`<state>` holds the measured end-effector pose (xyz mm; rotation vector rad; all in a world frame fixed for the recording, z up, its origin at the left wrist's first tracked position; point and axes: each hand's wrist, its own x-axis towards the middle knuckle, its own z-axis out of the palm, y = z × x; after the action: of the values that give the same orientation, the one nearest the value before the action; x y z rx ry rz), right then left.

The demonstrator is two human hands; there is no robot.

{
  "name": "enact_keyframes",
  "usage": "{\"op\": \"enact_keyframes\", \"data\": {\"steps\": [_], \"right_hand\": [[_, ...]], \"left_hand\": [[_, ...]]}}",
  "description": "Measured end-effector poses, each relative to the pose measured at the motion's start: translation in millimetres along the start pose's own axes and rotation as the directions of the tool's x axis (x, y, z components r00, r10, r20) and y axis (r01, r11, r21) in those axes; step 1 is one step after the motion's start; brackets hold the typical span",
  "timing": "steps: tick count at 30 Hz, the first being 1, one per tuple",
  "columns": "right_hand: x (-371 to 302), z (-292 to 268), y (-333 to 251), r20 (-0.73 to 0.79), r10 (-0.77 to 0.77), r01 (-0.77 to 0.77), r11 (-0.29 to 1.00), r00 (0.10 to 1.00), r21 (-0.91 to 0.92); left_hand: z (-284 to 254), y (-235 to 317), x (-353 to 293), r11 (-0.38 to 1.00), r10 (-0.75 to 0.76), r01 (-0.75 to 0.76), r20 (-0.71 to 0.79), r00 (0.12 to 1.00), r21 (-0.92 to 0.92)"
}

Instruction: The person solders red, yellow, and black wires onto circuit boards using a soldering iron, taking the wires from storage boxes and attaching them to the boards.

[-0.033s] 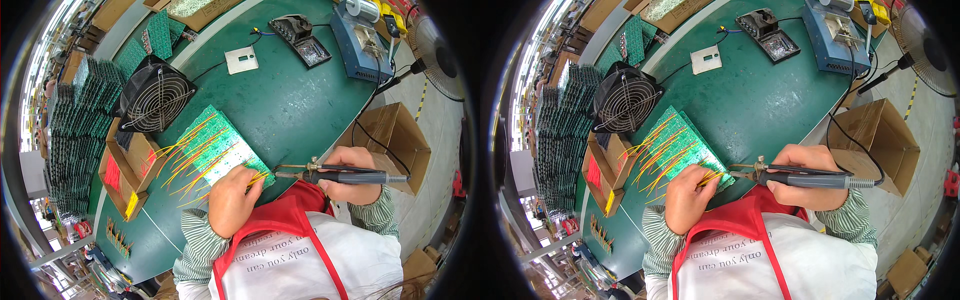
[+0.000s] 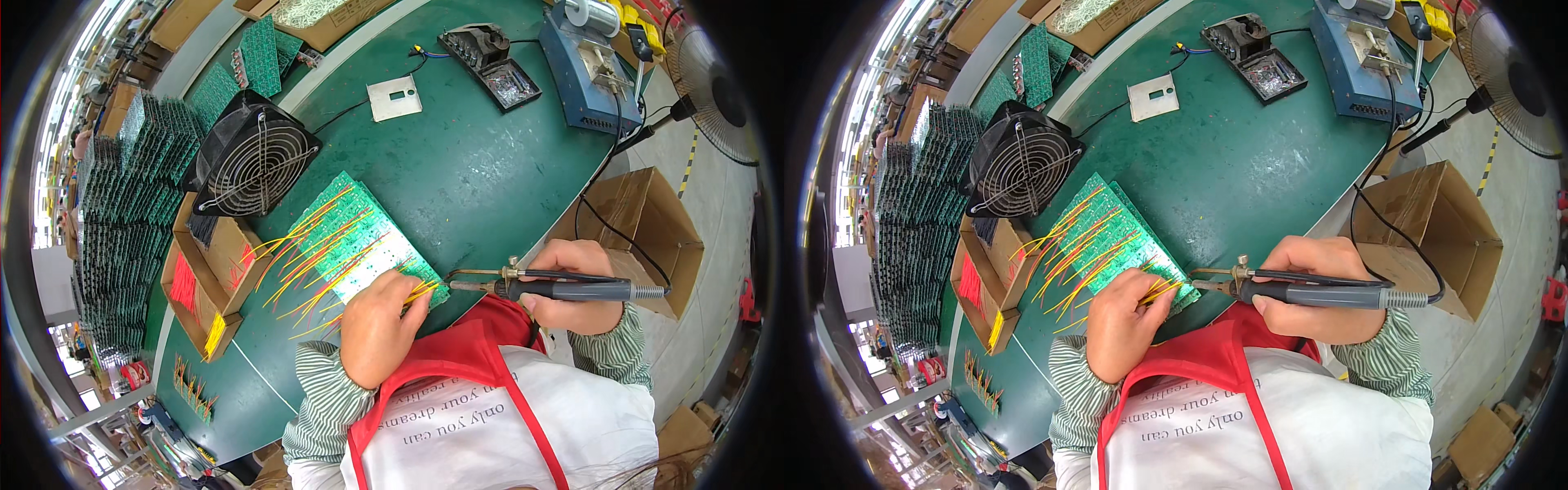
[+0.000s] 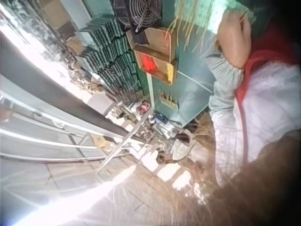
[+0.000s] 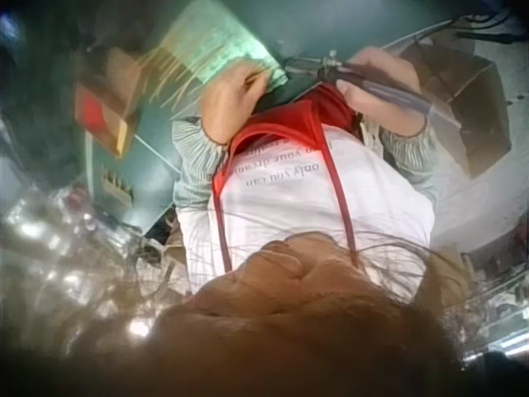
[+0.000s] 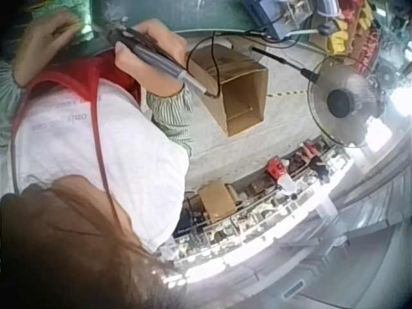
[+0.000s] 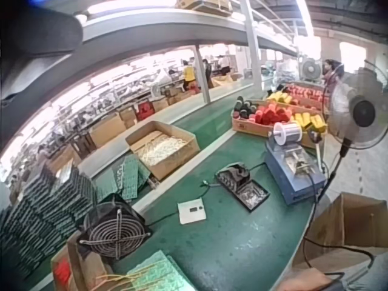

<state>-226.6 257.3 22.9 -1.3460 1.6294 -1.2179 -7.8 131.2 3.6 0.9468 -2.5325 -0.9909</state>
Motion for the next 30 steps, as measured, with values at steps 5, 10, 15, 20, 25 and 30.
{"op": "enact_keyframes", "data": {"steps": [5, 10, 15, 20, 25, 30], "right_hand": [[1, -2, -2, 0.011, 0.003, -0.003, 1.000, 1.000, -0.008], [1, -3, -1, -0.049, -0.011, 0.012, 1.000, 0.999, 0.021], [4, 1, -1, -0.082, -0.009, 0.015, 0.998, 0.997, 0.066], [8, 1, 0, -0.107, 0.050, -0.042, 0.996, 0.993, 0.074], [10, 7, 2, -0.133, 0.081, -0.064, 0.989, 0.988, 0.131], [27, 16, 3, -0.157, 0.170, -0.146, 0.978, 0.973, 0.151]], "left_hand": [[0, 1, 2, 1.000, -0.005, 0.005, -0.005, 1.000, -0.004], [0, -1, 3, 1.000, 0.008, -0.008, -0.016, 1.000, 0.002], [-15, 0, -7, 1.000, -0.010, 0.010, -0.012, 1.000, -0.012], [-84, -31, -41, 0.979, -0.186, 0.182, 0.044, 0.982, 0.090], [-166, -98, -93, 0.796, -0.356, 0.483, -0.363, 0.861, 0.364], [-220, -191, -116, 0.688, -0.352, 0.511, -0.379, 0.856, 0.516]]}}
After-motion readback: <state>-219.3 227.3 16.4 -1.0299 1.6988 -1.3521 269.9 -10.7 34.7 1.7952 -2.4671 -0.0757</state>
